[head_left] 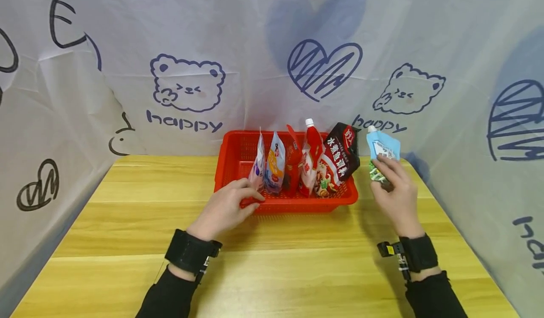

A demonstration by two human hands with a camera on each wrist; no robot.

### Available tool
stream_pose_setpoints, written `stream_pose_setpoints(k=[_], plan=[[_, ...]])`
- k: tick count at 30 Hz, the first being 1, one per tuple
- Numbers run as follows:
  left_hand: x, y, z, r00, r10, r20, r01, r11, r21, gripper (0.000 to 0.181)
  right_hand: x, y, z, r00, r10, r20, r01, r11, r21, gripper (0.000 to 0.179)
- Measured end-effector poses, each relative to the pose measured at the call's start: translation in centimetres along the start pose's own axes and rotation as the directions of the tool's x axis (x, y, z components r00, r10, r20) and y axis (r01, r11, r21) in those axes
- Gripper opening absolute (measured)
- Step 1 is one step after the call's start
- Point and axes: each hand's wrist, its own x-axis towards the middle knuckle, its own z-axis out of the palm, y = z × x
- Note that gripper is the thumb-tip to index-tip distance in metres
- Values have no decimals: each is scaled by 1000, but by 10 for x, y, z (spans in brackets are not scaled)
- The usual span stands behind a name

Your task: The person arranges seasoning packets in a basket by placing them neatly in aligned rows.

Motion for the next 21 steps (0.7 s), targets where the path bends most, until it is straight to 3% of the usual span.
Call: stream_pose_setpoints(k=[10, 21], plan=[[0, 0, 0, 1000, -6, 8, 6, 1000, 12, 15, 12, -47, 1, 988, -120, -92, 127, 989, 77, 40], [1, 2, -2, 1000, 26, -8, -26, 999, 42, 15, 9, -96, 34, 961, -239, -140, 265, 941, 212, 43]])
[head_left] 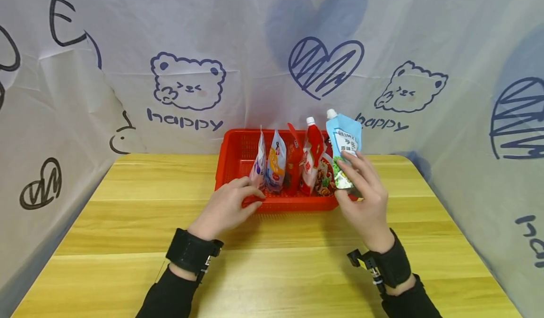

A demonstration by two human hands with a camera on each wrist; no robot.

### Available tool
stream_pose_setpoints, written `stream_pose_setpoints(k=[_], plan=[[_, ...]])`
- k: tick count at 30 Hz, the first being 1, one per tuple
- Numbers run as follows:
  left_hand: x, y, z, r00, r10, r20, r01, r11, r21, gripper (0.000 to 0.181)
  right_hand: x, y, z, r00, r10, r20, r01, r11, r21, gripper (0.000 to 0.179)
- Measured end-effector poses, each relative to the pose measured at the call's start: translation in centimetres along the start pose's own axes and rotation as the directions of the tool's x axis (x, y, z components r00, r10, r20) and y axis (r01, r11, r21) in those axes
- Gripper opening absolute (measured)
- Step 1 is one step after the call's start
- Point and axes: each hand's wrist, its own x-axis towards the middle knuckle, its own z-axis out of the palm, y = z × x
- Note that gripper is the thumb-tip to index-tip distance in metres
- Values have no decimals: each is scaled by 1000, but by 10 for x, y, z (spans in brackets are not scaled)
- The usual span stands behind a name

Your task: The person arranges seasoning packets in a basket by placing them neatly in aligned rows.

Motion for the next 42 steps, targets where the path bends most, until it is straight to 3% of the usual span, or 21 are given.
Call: stream_pose_setpoints(k=[4, 7, 11, 15, 17, 24, 30, 33, 38, 42], plan=[[1, 4, -4, 1000, -4, -28, 3, 998, -55, 21, -1, -15, 17, 999, -32, 31, 30, 998, 56, 45], [1, 8, -8, 999, -31, -39, 24, 985, -173, 27, -2, -26, 27, 998, -39, 57, 34, 996, 85, 46], [1, 14, -14, 997, -67, -22, 55, 937, -344, 36, -4, -42, 37, 996, -52, 75, 44, 993, 108, 44], [2, 20, -18, 998, -61, -14, 48, 892, -449, 44, -5, -56, 41, 994, -80, 80, 69, 989, 131, 40], [2, 23, -19, 998, -56, -10, 44, 865, -500, 47, -6, -62, 44, 991, -99, 85, 87, 986, 139, 39], [0, 24, -20, 998, -51, 30, 57, 715, -697, 59, -13, -76, 59, 973, -198, 121, 173, 966, 190, 39], [0, 21, -17, 999, -48, 10, 38, 623, -781, 58, -21, -81, 67, 946, -246, 213, 220, 966, 138, 39], [0, 19, -17, 998, -58, -1, 34, 604, -796, 55, -25, -81, 68, 932, -246, 265, 218, 967, 129, 38], [1, 17, -18, 997, -73, -6, 38, 597, -801, 53, -27, -79, 69, 915, -229, 332, 196, 972, 129, 43], [1, 17, -20, 996, -90, -14, 39, 565, -824, 49, -28, -78, 69, 907, -201, 370, 171, 979, 114, 49]])
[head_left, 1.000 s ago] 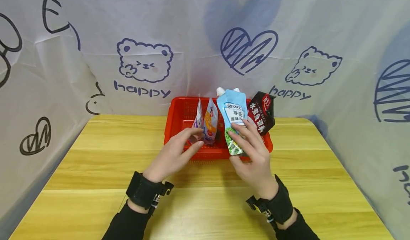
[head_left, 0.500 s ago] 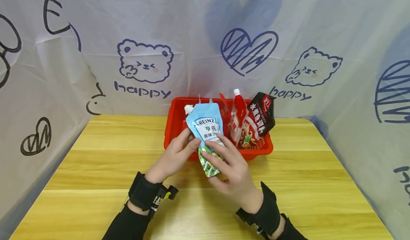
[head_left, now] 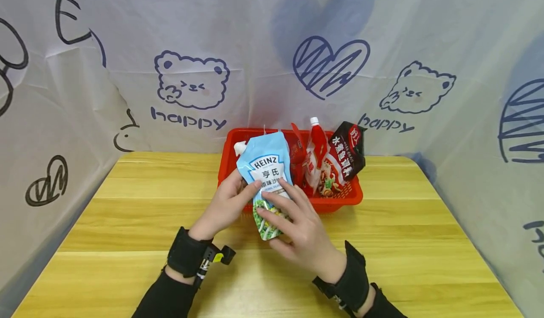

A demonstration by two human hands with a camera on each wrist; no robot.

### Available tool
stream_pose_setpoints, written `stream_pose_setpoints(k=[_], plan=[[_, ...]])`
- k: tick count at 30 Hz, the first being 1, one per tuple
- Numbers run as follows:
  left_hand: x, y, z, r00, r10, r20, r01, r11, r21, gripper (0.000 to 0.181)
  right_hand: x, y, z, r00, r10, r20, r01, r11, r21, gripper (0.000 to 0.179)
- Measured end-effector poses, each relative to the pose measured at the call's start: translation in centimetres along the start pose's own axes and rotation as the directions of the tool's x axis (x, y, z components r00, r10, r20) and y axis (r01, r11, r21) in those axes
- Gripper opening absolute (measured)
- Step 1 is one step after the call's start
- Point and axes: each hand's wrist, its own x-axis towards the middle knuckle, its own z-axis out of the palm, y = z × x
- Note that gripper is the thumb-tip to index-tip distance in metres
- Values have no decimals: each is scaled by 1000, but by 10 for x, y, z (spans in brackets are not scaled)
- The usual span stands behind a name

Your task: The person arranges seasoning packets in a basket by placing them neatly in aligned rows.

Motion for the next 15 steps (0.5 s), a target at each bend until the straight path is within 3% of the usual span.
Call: stream_pose_setpoints(k=[6, 11, 15], plan=[[-1, 5, -5, 1000, 20, -15, -21, 999, -43, 45, 3, 3, -6, 999, 25, 30, -27, 999, 44, 63], [-2, 7, -10, 1000, 13, -21, -13, 1000, -11, 43, 8, 10, -15, 994, 57, -97, -44, 990, 136, 65], [-3, 9, -12, 1000, -13, -15, 14, 1000, 24, 43, 6, 16, -21, 972, 171, -159, -141, 972, 187, 66]])
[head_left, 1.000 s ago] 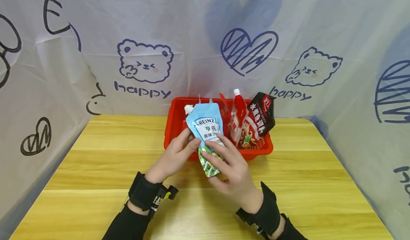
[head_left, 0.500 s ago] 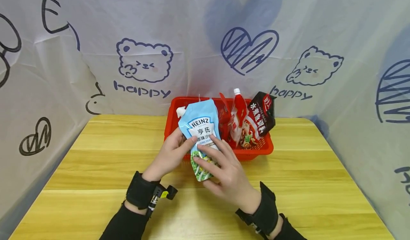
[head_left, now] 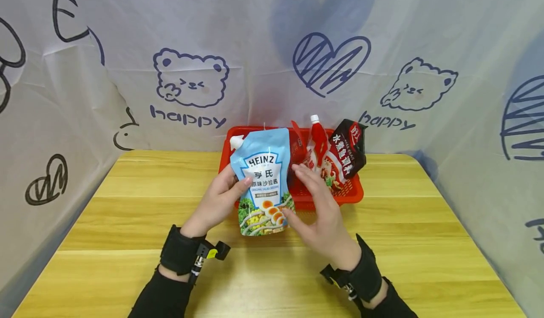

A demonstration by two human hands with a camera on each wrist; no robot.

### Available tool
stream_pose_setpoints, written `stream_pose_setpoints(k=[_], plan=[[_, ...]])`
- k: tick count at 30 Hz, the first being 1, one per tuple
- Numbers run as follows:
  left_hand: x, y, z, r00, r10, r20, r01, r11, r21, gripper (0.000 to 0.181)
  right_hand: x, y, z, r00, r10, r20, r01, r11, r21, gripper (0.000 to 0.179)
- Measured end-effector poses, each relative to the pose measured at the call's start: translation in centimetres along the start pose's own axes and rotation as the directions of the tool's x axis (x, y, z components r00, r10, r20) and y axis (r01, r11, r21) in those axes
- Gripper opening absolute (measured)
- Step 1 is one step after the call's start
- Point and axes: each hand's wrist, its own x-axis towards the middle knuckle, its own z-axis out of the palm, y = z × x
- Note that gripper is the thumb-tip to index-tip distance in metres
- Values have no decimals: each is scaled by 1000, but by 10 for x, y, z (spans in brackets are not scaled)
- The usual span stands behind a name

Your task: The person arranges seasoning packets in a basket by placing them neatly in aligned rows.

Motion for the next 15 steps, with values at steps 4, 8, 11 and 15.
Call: stream_pose_setpoints(k=[4, 8, 11, 15], plan=[[0, 0, 0, 1000, -10, 20, 9, 999, 35, 42, -2, 7, -4, 988, 154, 12, -155, 987, 54, 67], [-1, 0, 0, 999, -25, 41, 21, 996, 87, 40, -3, 10, -5, 939, 335, 78, -343, 926, 160, 74], [-2, -1, 1, 996, -55, 68, 47, 992, 121, 39, -4, 10, -5, 887, 445, 122, -461, 860, 218, 75], [-2, -1, 3, 989, -89, 120, 72, 987, 144, 40, -5, 10, -4, 862, 490, 130, -506, 821, 264, 72]])
